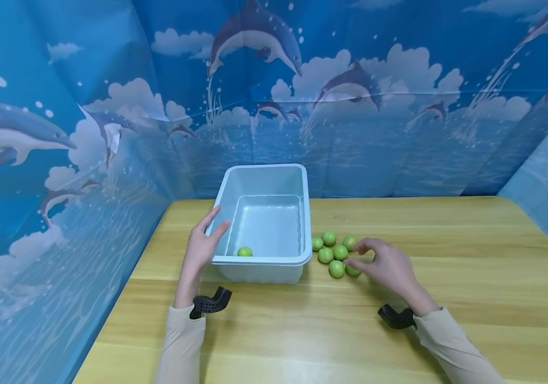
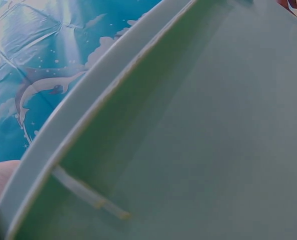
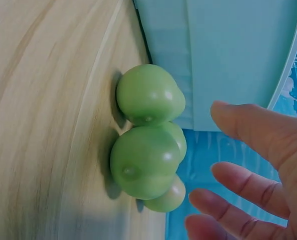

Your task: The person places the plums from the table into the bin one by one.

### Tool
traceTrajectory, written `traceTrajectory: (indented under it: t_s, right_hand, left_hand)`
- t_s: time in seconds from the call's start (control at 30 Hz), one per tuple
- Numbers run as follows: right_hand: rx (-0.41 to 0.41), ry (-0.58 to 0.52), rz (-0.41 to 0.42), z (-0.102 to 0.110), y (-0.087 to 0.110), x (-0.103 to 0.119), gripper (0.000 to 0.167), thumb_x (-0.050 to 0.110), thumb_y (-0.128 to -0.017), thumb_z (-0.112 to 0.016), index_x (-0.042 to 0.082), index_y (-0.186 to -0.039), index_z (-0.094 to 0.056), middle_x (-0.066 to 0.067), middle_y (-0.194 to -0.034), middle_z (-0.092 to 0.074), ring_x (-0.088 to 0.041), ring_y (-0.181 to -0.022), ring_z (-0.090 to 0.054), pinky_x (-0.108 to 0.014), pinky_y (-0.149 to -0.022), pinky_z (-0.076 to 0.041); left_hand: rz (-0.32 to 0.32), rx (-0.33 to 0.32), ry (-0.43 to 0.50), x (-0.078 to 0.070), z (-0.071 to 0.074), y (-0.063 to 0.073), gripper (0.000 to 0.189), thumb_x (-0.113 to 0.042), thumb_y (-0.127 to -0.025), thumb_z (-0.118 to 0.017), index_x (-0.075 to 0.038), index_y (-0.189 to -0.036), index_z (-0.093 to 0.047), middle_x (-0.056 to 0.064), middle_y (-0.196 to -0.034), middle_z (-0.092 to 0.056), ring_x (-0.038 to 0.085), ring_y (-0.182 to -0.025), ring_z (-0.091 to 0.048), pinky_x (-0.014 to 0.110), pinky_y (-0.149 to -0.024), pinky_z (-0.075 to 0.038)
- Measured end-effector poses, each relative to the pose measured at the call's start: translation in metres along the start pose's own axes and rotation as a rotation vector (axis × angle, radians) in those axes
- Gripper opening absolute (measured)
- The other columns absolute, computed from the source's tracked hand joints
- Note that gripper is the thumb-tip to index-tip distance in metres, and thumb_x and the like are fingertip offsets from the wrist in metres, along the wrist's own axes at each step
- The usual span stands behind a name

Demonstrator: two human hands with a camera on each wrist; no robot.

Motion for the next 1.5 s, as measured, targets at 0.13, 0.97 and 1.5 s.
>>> traceTrajectory:
  t_s: [0.13, 0.97, 1.5]
  right_hand:
    - [-0.003, 0.008, 0.009, -0.003, 0.0, -0.001, 0.04, 0.04, -0.079, -0.076, 0.008, -0.102, -0.069, -0.006, -0.096, -0.066, -0.011, -0.049, -0.043, -0.03, -0.045, -0.037]
    - [0.022, 0.037, 0.003, -0.01, 0.006, -0.008, 0.042, 0.05, -0.08, -0.071, 0.012, -0.098, -0.069, 0.0, -0.09, -0.065, -0.016, -0.071, -0.058, -0.031, -0.052, -0.042]
    - [0.045, 0.041, 0.009, -0.017, 0.008, -0.011, 0.033, 0.043, -0.082, -0.072, 0.014, -0.097, -0.067, 0.005, -0.083, -0.062, -0.011, -0.066, -0.053, -0.031, -0.051, -0.039]
  left_hand:
    - [0.001, -0.007, -0.01, 0.001, 0.002, 0.001, 0.059, -0.039, -0.093, -0.06, -0.022, -0.146, -0.04, 0.01, -0.152, -0.027, 0.029, -0.139, -0.021, 0.049, -0.109, -0.022]
    - [0.009, -0.02, -0.003, 0.003, 0.0, 0.0, 0.058, -0.038, -0.093, -0.06, -0.021, -0.146, -0.041, 0.011, -0.152, -0.028, 0.029, -0.139, -0.021, 0.05, -0.109, -0.02]
    - [-0.009, -0.013, -0.01, 0.003, 0.0, 0.0, 0.06, -0.039, -0.093, -0.06, -0.019, -0.146, -0.04, 0.012, -0.152, -0.028, 0.032, -0.138, -0.024, 0.052, -0.107, -0.024]
Point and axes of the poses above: each hand's wrist, its own y-axis away from the middle knuckle, its own z-axis out of the back of the hand, x = y × z, the point moved 7 cm from there along -y, towards the middle knuckle
